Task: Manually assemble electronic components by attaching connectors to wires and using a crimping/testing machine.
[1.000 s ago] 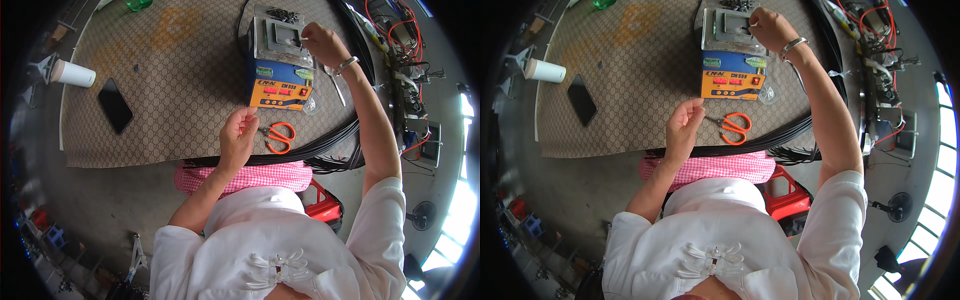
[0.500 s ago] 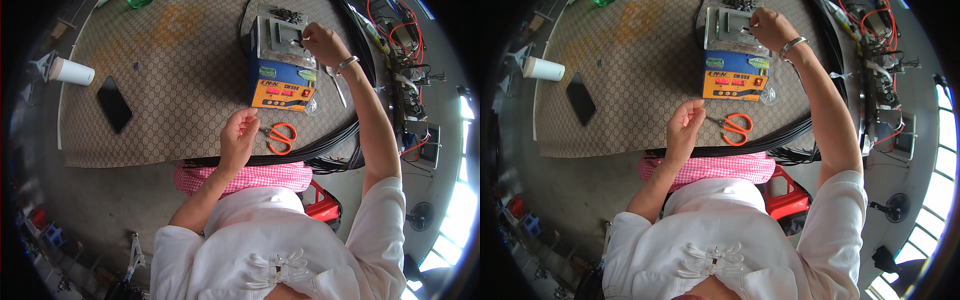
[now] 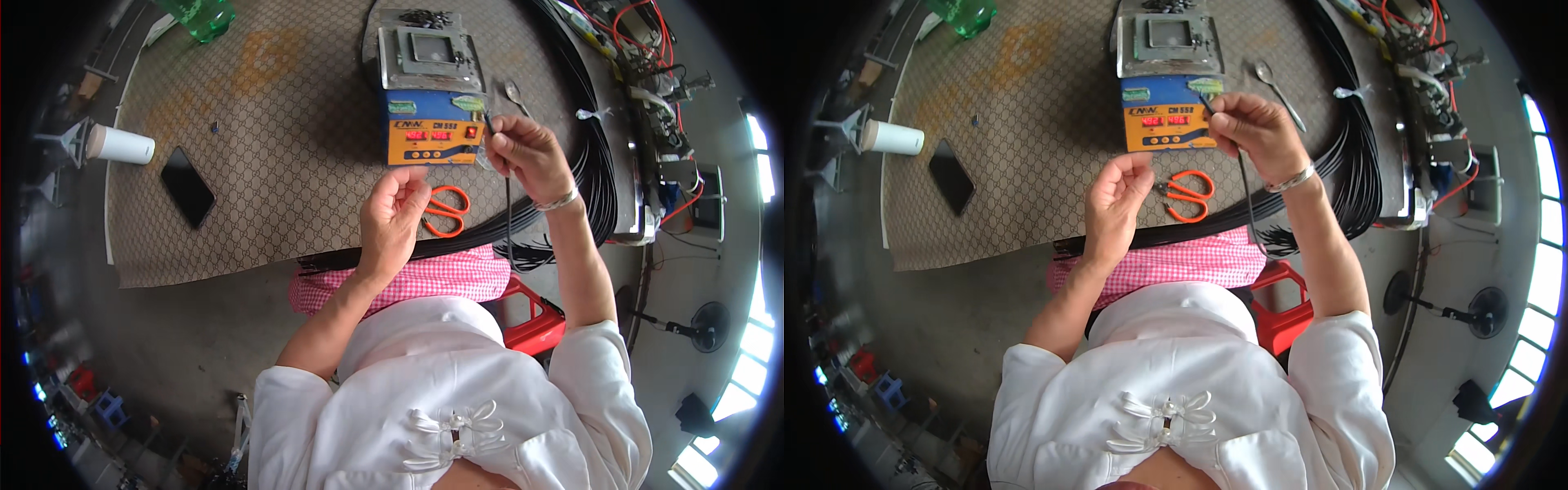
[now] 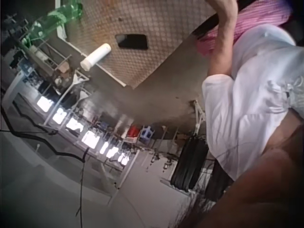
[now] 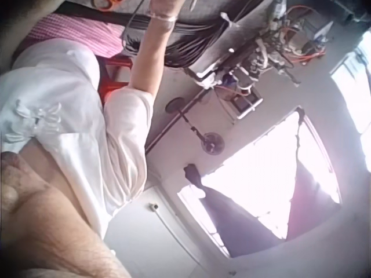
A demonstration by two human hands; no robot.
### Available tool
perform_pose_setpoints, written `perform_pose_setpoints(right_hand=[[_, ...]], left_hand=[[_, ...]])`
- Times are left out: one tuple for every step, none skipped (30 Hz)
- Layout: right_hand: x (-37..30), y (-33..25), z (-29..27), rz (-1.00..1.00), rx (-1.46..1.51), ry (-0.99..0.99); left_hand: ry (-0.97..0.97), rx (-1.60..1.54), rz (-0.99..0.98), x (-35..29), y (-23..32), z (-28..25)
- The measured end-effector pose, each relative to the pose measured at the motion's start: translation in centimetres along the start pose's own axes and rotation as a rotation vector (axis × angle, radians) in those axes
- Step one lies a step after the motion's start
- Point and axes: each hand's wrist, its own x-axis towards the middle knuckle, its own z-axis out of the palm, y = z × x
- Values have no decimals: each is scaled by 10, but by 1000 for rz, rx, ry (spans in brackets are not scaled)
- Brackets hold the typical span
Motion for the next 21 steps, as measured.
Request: perform_pose_setpoints(right_hand=[[-8, 2, 2, -10, 26, 23], [-15, 5, 4, -28, 60, 22], [-21, 7, 5, -47, 93, 20], [-27, 8, 6, -43, 101, 31], [-33, 8, 7, -39, 107, 40], [-38, 9, 8, -35, 114, 48], [-42, 11, 7, -37, 131, 38], [-47, 13, 6, -38, 147, 28], [-50, 14, 6, -40, 162, 18], [-54, 14, 8, -46, 213, 37], [-58, 14, 10, -35, 235, 38], [-62, 14, 11, -23, 257, 37], [-65, 15, 11, -11, 279, 37], [-68, 18, 7, -10, 289, 5], [-71, 19, 6, -3, 311, 12], [-74, 20, 7, 4, 332, 19], [-76, 22, 7, 12, 353, 25], [-78, 23, 7, 14, 369, 24], [-80, 23, 7, 9, 375, 18], [-81, 23, 6, 5, 382, 11], [-83, 23, 6, 0, 389, 4]], left_hand=[[-9, 7, 0, -1, 3, 5], [-26, 14, 9, -3, 5, 9], [-43, 20, 19, -4, 7, 14], [-59, 26, 29, -5, 9, 18], [-69, 25, 51, -5, 9, 23], [-78, 24, 73, -6, 9, 28], [-87, 23, 95, -6, 10, 32], [-106, 42, 101, -7, 11, 36], [-120, 7, 75, -8, 13, 41], [-133, -29, 48, -9, 15, 46], [-144, -65, 22, -10, 18, 51], [-155, -81, -3, -12, 21, 54], [-158, -99, -27, -12, 23, 57], [-160, -118, -53, -12, 24, 61], [-163, -137, -79, -12, 26, 64], [-182, -182, -117, -11, 28, 66], [-198, -228, -155, -11, 27, 67], [-213, -275, -192, -9, 26, 68], [-229, -321, -230, -9, 25, 69], [-218, -353, -248, -10, 24, 73], [-223, -369, -260, -10, 23, 75]])
